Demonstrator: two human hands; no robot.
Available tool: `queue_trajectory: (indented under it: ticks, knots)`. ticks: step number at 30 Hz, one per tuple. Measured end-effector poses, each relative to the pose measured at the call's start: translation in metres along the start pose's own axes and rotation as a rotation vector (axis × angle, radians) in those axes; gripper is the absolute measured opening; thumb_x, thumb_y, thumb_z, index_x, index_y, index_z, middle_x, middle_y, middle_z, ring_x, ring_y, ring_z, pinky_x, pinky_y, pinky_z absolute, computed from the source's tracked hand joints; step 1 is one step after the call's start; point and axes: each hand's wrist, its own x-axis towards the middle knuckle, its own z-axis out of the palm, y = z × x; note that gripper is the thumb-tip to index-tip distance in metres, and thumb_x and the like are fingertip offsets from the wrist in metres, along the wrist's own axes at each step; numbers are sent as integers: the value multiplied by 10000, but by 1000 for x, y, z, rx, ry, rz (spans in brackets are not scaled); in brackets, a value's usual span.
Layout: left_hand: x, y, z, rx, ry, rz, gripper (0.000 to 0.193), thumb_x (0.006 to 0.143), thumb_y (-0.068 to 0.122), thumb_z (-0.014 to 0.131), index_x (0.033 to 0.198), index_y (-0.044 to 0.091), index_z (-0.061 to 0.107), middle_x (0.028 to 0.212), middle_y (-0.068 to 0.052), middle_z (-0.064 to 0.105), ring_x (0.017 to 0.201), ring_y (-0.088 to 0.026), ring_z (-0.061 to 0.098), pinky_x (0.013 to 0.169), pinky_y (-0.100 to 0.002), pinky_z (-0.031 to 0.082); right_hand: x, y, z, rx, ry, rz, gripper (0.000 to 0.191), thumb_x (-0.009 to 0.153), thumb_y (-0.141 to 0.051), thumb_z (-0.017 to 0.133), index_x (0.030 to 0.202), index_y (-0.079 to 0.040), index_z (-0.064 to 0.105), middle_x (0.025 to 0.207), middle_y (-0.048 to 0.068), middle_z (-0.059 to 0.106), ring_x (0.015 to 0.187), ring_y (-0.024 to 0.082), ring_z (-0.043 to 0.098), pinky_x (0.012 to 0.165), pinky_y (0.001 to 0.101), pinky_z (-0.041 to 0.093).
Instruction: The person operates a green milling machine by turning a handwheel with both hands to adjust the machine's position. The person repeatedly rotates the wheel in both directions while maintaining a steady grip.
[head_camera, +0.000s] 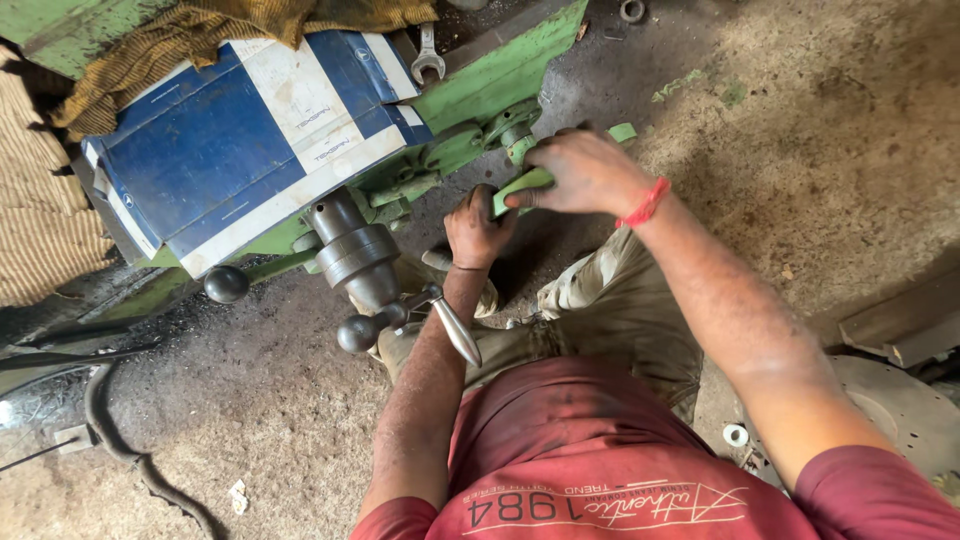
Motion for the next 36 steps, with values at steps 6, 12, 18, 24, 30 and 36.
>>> queue_trajectory:
  ticks: [6,12,18,24,30,36]
  knots:
    - [-2,-1,0,2,20,7,357,747,289,841,960,112,615,860,-115,708,730,-368,695,634,-479,552,24,-6,-8,-70,-144,50,786,746,-855,615,1024,-144,801,887,186,747,867,383,723,800,509,566]
    - [-2,-2,0,-28,51,10,338,765,271,844,954,112,613,869,-105,710,750,-363,700,629,-472,545,27,-9,-2,-124,-57,-38,749,757,-852,600,933,-156,814,766,164,731,803,384,720,785,509,556]
    - [-3,-3,-1,-46,56,28,347,756,264,839,982,106,627,906,-106,717,773,-362,707,644,-460,556,25,-11,5,-155,30,-53,727,752,-843,611,875,-156,816,751,143,730,799,363,717,809,499,539]
    - [-3,-4,-2,-57,27,4,367,755,274,852,983,99,624,895,-109,712,763,-359,705,641,-456,555,25,-15,6,-184,34,-40,752,747,-865,600,863,-153,811,760,130,733,812,338,724,829,505,533]
    - [-4,-7,-2,-59,45,26,373,744,264,853,976,92,617,882,-112,704,752,-365,699,630,-461,546,25,-16,8,-213,35,-47,771,766,-872,586,857,-137,799,766,135,731,815,344,725,836,508,533]
    - [-7,-10,1,-74,52,26,365,746,254,847,974,89,615,888,-119,701,753,-369,697,639,-460,550,28,-15,12,-205,25,-33,789,756,-880,593,807,-116,786,733,136,722,791,340,727,840,495,537]
